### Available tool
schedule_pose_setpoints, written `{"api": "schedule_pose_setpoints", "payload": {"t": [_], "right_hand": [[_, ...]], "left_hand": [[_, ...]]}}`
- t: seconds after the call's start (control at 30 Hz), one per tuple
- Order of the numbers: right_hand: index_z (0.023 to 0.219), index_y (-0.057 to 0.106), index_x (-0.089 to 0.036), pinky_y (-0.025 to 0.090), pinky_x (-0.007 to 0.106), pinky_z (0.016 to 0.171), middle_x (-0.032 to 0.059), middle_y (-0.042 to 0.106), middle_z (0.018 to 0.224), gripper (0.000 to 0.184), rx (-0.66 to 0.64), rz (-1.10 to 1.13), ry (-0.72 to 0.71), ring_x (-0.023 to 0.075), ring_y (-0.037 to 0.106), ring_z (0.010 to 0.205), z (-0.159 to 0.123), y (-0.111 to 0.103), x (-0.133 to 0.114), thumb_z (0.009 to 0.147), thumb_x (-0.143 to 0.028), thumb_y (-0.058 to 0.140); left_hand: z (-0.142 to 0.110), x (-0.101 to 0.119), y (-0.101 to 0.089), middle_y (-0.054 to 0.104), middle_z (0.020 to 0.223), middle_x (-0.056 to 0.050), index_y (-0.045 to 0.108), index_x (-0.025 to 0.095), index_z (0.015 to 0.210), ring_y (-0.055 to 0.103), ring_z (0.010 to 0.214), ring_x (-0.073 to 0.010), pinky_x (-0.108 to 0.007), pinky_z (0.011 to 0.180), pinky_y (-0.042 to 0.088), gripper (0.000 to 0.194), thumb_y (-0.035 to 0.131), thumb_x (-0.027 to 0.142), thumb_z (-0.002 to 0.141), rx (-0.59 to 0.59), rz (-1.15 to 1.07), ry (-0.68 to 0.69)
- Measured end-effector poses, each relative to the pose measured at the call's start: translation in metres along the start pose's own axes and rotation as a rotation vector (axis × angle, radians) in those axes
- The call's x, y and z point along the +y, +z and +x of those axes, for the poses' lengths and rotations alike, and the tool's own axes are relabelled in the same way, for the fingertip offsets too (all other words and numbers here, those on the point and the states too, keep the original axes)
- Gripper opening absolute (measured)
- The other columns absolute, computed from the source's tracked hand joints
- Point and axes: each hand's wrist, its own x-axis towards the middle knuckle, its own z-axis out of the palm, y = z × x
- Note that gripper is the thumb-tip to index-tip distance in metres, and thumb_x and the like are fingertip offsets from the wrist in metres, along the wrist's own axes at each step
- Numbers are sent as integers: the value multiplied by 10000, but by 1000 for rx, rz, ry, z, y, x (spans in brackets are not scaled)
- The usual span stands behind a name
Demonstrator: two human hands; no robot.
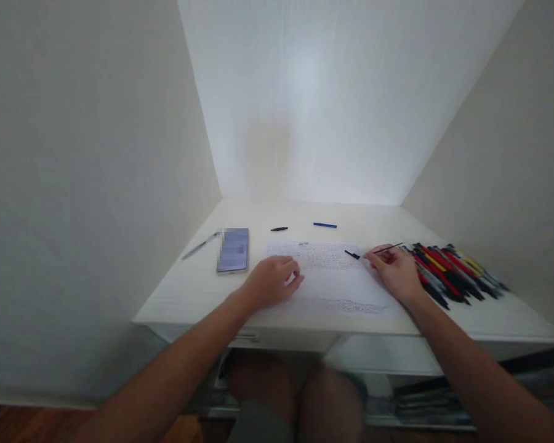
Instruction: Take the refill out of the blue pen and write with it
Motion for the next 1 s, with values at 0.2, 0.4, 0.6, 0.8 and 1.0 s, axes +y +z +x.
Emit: {"api": "schedule_pose_setpoints", "payload": {"t": [0.2, 0.4, 0.6, 0.8, 1.0], "right_hand": [[774, 659, -157, 453, 280, 504, 51, 667, 641, 301, 56, 70, 56, 171, 588, 554, 4, 1, 11, 644, -410, 759], [736, 656, -151, 445, 291, 489, 58, 659, 608, 323, 74, 59, 59, 183, 582, 543, 2, 1, 5, 606, -430, 758], [702, 638, -171, 473, 314, 515, 58, 669, 608, 278, 76, 48, 57, 208, 608, 572, -2, 1, -6, 606, -408, 746], [696, 635, -174, 471, 313, 513, 50, 661, 591, 269, 55, 23, 62, 210, 606, 562, -2, -1, -8, 605, -401, 745], [793, 647, -137, 477, 311, 558, 50, 664, 638, 323, 46, 22, 92, 194, 607, 581, 3, 0, 8, 639, -409, 732]], "left_hand": [[-71, -10, -28, 606, 715, -19, 592, 199, 806, 565, 666, -172, -289, 606, 387, 207, 470, 312, 930, -86, 100, -176], [-110, -57, -61, 678, 951, -59, 597, 215, 1199, 628, 834, -219, -329, 763, 457, 371, 451, 399, 913, -70, 233, -501], [-111, -58, -68, 671, 1110, -70, 599, 256, 1239, 628, 974, -255, -361, 840, 466, 412, 432, 443, 912, -182, 278, -580], [-107, -52, -70, 661, 1171, -74, 561, 257, 1283, 626, 1036, -268, -374, 882, 465, 447, 452, 463, 901, -196, 268, -617], [-97, -57, -73, 641, 1233, -80, 574, 265, 1249, 613, 1082, -274, -348, 861, 464, 473, 491, 539, 872, -191, 280, -749]]}}
